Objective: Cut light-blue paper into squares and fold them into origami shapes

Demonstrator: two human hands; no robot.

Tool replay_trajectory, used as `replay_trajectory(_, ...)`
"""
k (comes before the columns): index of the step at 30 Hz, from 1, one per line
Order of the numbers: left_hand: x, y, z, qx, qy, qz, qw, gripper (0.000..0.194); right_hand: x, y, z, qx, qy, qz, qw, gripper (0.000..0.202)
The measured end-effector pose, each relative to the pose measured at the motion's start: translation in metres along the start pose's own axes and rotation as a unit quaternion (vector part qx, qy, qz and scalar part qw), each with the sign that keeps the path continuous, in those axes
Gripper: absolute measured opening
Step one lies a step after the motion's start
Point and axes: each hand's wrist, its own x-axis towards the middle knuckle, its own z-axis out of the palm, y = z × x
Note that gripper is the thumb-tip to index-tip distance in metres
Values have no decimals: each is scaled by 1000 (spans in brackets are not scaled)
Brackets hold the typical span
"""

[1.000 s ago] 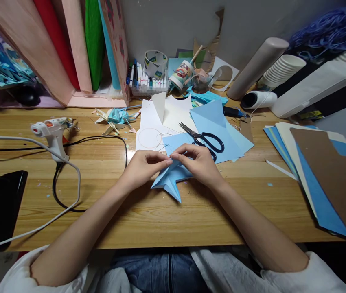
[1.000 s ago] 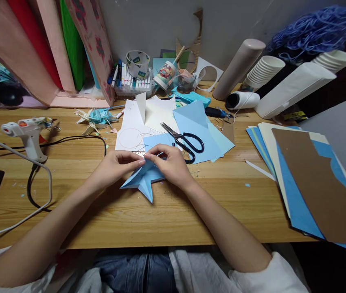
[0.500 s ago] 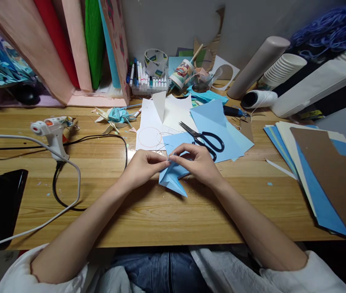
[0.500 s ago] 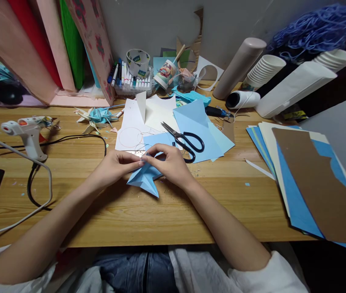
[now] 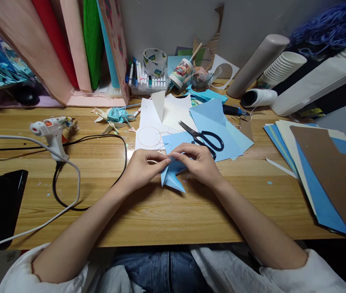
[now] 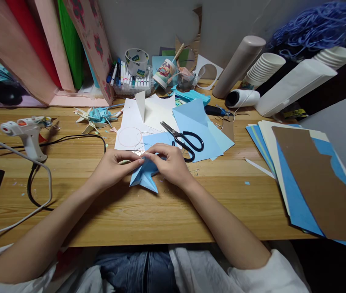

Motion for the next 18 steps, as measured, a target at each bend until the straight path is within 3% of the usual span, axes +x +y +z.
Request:
replay_trajectory(6,-1,1,2,1,12,9,1000,22,-1,1,0,27,-7,18,999,26)
replay_trajectory(11,0,2,3,-5,38,-4,999,24,-1,1,1,2,-5,3,1000,12)
replay_trajectory(18,1,5,-1,7,-4,0,1000,22,-3,-2,2,-39,26,-41,998,10)
